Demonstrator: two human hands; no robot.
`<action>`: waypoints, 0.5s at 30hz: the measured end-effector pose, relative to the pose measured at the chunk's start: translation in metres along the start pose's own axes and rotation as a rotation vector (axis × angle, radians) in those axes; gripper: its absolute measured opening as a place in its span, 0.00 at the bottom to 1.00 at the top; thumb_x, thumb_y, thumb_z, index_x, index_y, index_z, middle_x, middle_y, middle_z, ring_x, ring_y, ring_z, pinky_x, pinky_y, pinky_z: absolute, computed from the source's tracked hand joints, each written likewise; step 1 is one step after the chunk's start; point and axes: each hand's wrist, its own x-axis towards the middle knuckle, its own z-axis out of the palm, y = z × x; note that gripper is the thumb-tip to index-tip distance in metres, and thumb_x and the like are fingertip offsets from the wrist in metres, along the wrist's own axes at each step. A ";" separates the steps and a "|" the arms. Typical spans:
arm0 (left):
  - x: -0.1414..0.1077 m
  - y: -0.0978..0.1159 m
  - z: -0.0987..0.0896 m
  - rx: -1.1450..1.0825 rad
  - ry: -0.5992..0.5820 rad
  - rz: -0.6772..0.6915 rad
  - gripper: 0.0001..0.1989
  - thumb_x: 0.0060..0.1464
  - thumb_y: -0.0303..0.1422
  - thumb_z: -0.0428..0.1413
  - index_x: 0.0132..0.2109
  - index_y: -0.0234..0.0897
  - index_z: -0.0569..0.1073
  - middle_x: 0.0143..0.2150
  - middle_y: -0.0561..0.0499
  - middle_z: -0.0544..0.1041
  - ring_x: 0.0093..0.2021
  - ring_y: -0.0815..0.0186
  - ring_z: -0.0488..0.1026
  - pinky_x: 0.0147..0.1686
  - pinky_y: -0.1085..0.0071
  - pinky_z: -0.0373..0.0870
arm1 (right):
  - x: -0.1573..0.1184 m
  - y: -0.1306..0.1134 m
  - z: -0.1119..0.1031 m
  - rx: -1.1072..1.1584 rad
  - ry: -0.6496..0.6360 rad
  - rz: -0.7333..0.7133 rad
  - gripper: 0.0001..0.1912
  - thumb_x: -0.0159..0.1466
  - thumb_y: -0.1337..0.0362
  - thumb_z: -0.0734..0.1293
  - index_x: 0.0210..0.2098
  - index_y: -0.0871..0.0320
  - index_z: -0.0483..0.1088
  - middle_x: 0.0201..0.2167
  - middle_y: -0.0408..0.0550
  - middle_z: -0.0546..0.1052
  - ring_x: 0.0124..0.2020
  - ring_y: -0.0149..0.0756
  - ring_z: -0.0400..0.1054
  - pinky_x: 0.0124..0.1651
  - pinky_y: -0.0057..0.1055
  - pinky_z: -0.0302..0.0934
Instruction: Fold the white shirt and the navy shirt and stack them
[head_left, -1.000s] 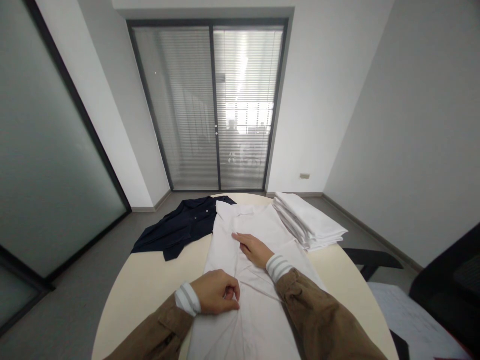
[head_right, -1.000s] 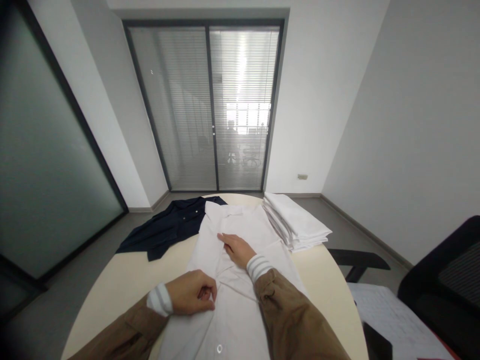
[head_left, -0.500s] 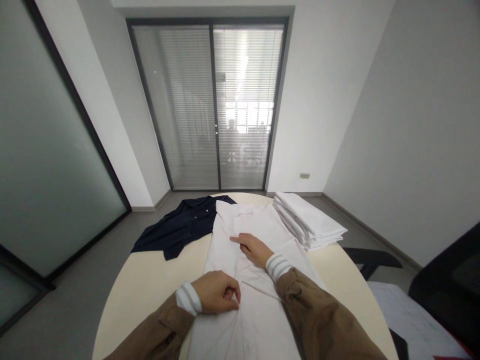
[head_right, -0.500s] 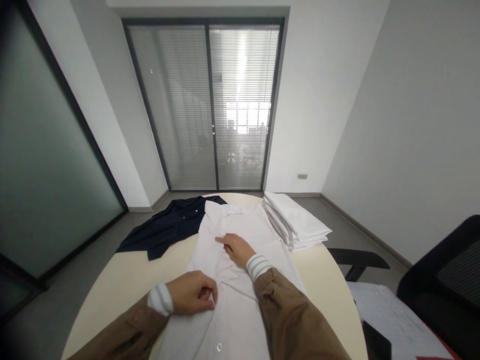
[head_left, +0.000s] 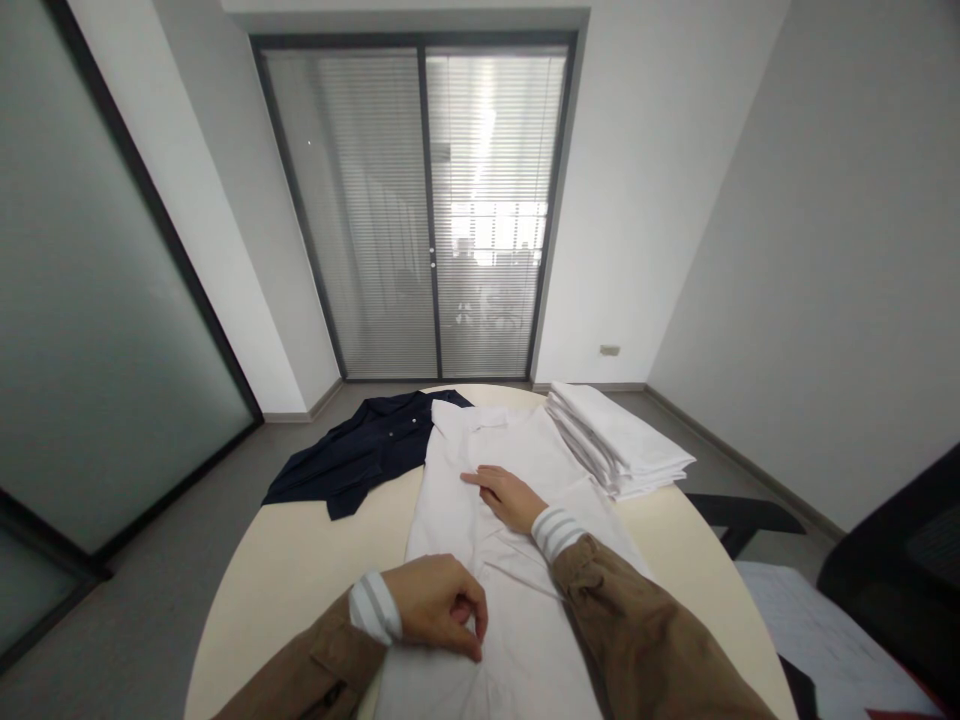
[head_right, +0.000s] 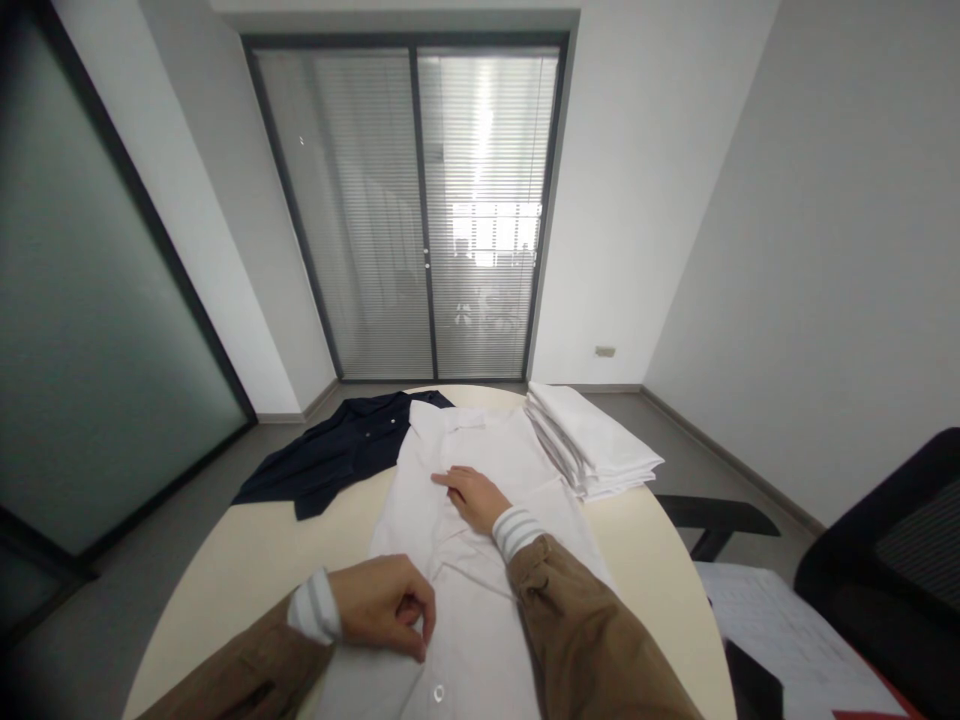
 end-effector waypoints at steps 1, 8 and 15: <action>0.001 0.000 0.001 0.004 0.003 0.002 0.11 0.46 0.42 0.66 0.36 0.41 0.82 0.21 0.60 0.68 0.22 0.74 0.63 0.25 0.77 0.55 | 0.000 0.000 0.000 0.001 -0.004 -0.003 0.26 0.66 0.73 0.59 0.61 0.54 0.69 0.56 0.54 0.75 0.62 0.43 0.63 0.64 0.47 0.58; -0.004 0.003 0.004 0.068 -0.097 -0.089 0.14 0.40 0.33 0.67 0.39 0.45 0.83 0.22 0.61 0.72 0.24 0.72 0.69 0.26 0.77 0.59 | 0.001 0.001 0.001 -0.003 -0.002 0.008 0.25 0.66 0.73 0.59 0.61 0.55 0.69 0.56 0.54 0.75 0.62 0.43 0.64 0.64 0.46 0.58; -0.009 0.010 0.013 -0.069 -0.350 -0.049 0.15 0.41 0.32 0.69 0.40 0.43 0.82 0.22 0.61 0.72 0.22 0.73 0.68 0.27 0.78 0.63 | 0.000 -0.001 0.000 0.005 -0.001 0.027 0.25 0.66 0.72 0.59 0.61 0.53 0.69 0.55 0.53 0.75 0.62 0.44 0.64 0.64 0.47 0.59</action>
